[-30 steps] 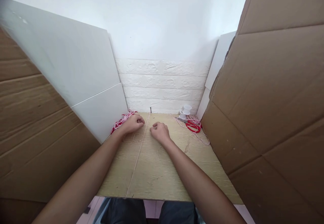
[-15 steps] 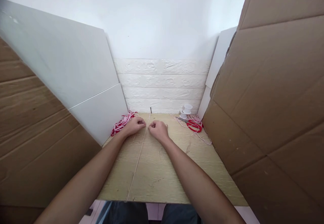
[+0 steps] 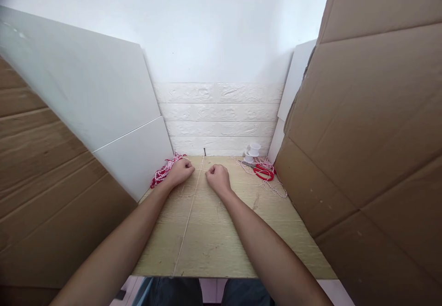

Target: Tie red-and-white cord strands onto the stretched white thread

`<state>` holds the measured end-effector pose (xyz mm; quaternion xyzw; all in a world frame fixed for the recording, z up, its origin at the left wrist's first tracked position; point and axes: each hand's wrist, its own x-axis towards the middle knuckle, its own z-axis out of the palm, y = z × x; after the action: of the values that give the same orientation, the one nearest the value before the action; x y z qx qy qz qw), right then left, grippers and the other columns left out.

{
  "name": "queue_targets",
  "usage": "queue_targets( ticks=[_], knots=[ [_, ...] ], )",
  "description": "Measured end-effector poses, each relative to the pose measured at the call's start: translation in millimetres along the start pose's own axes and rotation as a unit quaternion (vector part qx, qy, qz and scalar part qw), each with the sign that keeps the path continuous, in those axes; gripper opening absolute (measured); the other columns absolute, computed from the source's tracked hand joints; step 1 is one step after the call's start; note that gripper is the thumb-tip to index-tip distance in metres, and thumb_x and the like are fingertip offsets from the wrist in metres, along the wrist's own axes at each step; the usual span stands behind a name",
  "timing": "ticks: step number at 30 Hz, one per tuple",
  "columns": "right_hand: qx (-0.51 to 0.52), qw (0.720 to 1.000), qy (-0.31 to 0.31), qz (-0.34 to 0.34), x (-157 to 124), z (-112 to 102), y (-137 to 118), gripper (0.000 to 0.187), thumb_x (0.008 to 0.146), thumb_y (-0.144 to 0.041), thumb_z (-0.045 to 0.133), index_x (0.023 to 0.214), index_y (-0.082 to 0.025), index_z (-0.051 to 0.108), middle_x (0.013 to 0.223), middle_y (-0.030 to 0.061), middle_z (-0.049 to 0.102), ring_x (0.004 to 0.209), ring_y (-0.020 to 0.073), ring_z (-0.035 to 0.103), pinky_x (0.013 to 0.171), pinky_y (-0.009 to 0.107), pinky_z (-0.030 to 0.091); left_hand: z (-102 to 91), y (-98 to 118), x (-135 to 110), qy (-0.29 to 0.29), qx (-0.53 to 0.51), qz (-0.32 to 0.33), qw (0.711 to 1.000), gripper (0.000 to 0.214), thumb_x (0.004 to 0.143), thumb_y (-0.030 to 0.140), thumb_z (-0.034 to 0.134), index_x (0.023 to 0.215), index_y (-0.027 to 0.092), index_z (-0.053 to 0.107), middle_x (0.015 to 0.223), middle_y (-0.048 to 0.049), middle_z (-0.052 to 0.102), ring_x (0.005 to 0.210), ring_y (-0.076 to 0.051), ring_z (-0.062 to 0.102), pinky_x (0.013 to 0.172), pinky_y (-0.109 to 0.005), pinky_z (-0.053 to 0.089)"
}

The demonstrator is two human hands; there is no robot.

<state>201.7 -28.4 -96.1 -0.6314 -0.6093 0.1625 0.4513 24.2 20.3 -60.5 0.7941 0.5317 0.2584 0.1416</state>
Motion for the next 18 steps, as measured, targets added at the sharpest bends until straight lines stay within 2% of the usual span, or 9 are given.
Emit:
queue_targets(
  ticks=[5, 8, 10, 14, 18],
  knots=[
    [0.002, 1.0, 0.022, 0.015, 0.3, -2.1, 0.6, 0.011, 0.07, -0.02, 0.054, 0.061, -0.019, 0.061, 0.064, 0.0015, 0.063, 0.062, 0.0152, 0.053, 0.06, 0.024, 0.035, -5.8, 1.5, 0.3, 0.007, 0.009, -0.029, 1.0, 0.017, 0.072, 0.022, 0.05, 0.056, 0.019, 0.046, 0.059, 0.0006, 0.052, 0.062, -0.015, 0.048, 0.058, -0.027, 0.03],
    [0.004, 1.0, 0.016, 0.022, 1.1, -3.5, -0.9, 0.013, 0.07, -0.021, 0.053, 0.06, -0.019, 0.06, 0.063, 0.0016, 0.063, 0.062, 0.0155, 0.053, 0.061, 0.025, 0.034, -7.9, 2.0, -0.2, 0.017, 0.005, -0.031, 0.999, 0.013, 0.072, 0.021, 0.051, 0.06, 0.018, 0.051, 0.062, -0.0007, 0.057, 0.063, -0.015, 0.05, 0.06, -0.027, 0.034],
    [0.013, 0.999, 0.002, 0.035, 2.9, -4.8, -2.4, 0.014, 0.072, -0.022, 0.052, 0.06, -0.018, 0.06, 0.063, 0.0016, 0.063, 0.063, 0.0154, 0.054, 0.061, 0.024, 0.034, -7.7, 2.1, -0.2, 0.032, -0.014, -0.025, 0.999, 0.008, 0.072, 0.021, 0.052, 0.068, 0.017, 0.058, 0.07, -0.0026, 0.063, 0.068, -0.017, 0.055, 0.064, -0.027, 0.038],
    [0.036, 0.996, -0.04, 0.076, 11.6, -5.8, -4.3, 0.019, 0.074, -0.027, 0.052, 0.062, -0.017, 0.063, 0.064, 0.0012, 0.063, 0.064, 0.015, 0.055, 0.06, 0.023, 0.034, -1.6, 1.8, 1.5, 0.046, -0.08, -0.02, 0.995, 0.02, 0.075, 0.025, 0.051, 0.085, 0.015, 0.066, 0.083, -0.0052, 0.069, 0.078, -0.019, 0.061, 0.072, -0.028, 0.043],
    [0.068, 0.988, -0.096, 0.1, 27.7, -0.1, -2.7, 0.019, 0.071, -0.029, 0.053, 0.064, -0.016, 0.065, 0.062, -0.0008, 0.06, 0.061, 0.0136, 0.051, 0.057, 0.022, 0.033, 8.6, 1.4, 5.1, 0.031, -0.12, -0.012, 0.992, 0.025, 0.079, 0.03, 0.048, 0.073, 0.014, 0.066, 0.078, -0.0042, 0.07, 0.079, -0.021, 0.062, 0.073, -0.029, 0.044]
  ],
)
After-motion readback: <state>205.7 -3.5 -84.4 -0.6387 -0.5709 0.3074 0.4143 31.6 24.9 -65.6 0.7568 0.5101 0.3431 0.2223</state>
